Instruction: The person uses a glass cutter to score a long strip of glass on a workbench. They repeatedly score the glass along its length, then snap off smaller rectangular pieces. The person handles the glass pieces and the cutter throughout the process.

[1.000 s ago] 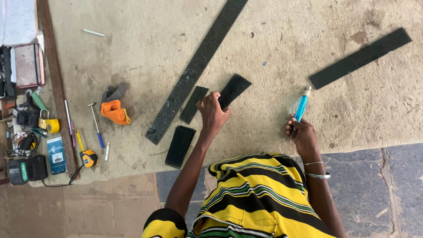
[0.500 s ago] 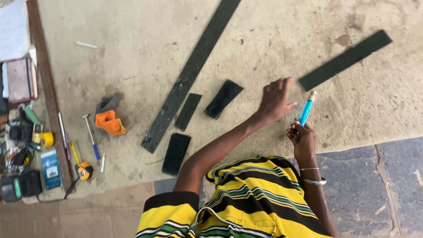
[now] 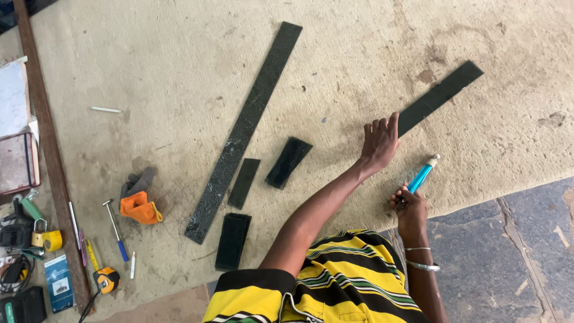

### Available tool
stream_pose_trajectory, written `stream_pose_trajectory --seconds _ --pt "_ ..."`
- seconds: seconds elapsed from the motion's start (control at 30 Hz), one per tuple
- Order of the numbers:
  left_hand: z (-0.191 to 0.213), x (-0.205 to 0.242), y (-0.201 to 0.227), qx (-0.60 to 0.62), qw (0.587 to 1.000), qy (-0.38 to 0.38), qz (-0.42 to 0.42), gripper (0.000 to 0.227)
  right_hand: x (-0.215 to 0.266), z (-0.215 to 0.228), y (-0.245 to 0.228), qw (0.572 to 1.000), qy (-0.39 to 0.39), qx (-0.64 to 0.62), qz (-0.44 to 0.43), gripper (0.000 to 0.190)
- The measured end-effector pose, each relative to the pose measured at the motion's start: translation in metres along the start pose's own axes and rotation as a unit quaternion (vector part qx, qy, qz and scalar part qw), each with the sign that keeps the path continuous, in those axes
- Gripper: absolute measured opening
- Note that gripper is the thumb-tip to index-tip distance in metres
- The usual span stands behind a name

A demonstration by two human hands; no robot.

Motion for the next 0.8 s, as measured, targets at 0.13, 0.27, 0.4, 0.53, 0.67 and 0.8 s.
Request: stream_pose_trajectory --seconds 0.13,0.27,0.4,0.53,0.67,0.8 --pt "-0.002 -0.005 -0.008 -0.002 0.999 -0.021 0.032 0.080 -0.003 -0.002 -0.004 1.000 0.011 0.028 -0.005 0.017" --pt "0.030 0.002 -0.008 -0.036 0.999 -0.001 0.015 0.083 -0.003 -0.010 -0.008 0.999 0.002 0.043 -0.017 0.016" --pt "0.067 0.025 -0.011 0.014 1.000 0.014 0.024 0.076 0.002 -0.014 -0.004 0.998 -0.008 0.060 -0.015 0.018" --pt "0.116 0.051 -0.011 0.005 0.999 0.039 0.013 0.071 0.001 -0.031 0.000 0.992 -0.045 0.114 -0.020 0.020" --pt "0.142 0.076 -0.019 -0.020 0.998 -0.007 0.053 0.067 0.002 -0.057 0.015 0.974 -0.090 0.205 -0.040 0.022" --pt "0.163 0.087 -0.016 -0.013 0.998 -0.004 0.064 0.065 0.010 -0.084 0.027 0.968 -0.119 0.199 -0.092 0.020"
Point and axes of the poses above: each hand's wrist, its own x-axis away from the middle knuckle, its own z-axis out of the back of the hand, y = z × x, the point moved 10 cm from there along -x, towards the middle knuckle, and after that the axes turned 8 degrees about -z, right-handed, at the moved point
